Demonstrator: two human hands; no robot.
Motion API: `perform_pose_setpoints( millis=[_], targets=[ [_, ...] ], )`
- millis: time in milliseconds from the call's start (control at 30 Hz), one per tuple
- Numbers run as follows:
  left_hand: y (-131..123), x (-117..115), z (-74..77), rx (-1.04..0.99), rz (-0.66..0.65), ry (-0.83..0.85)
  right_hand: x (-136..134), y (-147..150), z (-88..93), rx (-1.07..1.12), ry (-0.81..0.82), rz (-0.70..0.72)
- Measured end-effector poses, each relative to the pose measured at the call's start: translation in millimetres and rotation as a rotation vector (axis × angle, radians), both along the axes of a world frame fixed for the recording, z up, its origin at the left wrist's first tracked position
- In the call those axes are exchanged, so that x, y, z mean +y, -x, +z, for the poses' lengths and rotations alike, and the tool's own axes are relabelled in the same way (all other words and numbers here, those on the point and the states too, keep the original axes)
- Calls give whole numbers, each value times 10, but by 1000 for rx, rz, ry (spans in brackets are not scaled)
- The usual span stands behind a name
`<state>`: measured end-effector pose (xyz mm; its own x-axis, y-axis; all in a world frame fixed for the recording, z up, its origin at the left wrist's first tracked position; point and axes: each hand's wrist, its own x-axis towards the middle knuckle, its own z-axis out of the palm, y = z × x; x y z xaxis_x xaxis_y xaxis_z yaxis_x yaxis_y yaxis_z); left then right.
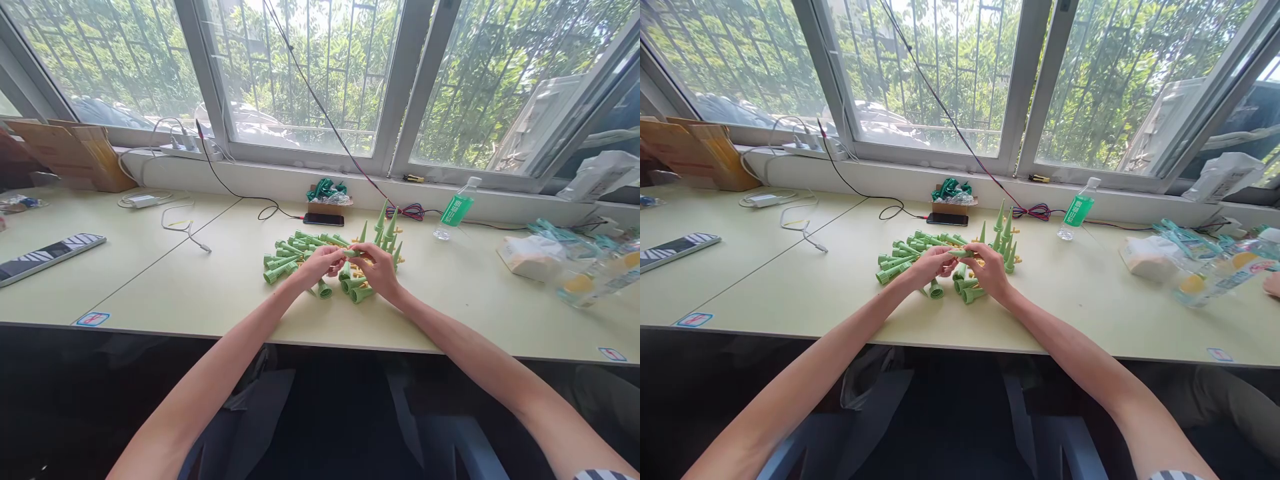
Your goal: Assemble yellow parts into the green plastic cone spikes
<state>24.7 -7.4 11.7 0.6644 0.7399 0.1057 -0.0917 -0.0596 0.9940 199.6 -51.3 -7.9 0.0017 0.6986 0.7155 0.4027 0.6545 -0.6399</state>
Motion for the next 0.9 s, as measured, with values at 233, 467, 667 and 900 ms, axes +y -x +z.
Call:
perform_pose_setpoints(
  millis=[233,467,667,900],
  targets=[
    [1,-4,-8,-17,44,-61,19,5,-7,76,76,-5],
    [-4,-43,-18,66,155,-264,53,-6,-37,121,143,14],
    [-12,-54,-30,71,200,-402,38,10,3,225,243,121],
    [-22,-59,-24,128,263,-550,57,0,13,319,326,233]
  ],
)
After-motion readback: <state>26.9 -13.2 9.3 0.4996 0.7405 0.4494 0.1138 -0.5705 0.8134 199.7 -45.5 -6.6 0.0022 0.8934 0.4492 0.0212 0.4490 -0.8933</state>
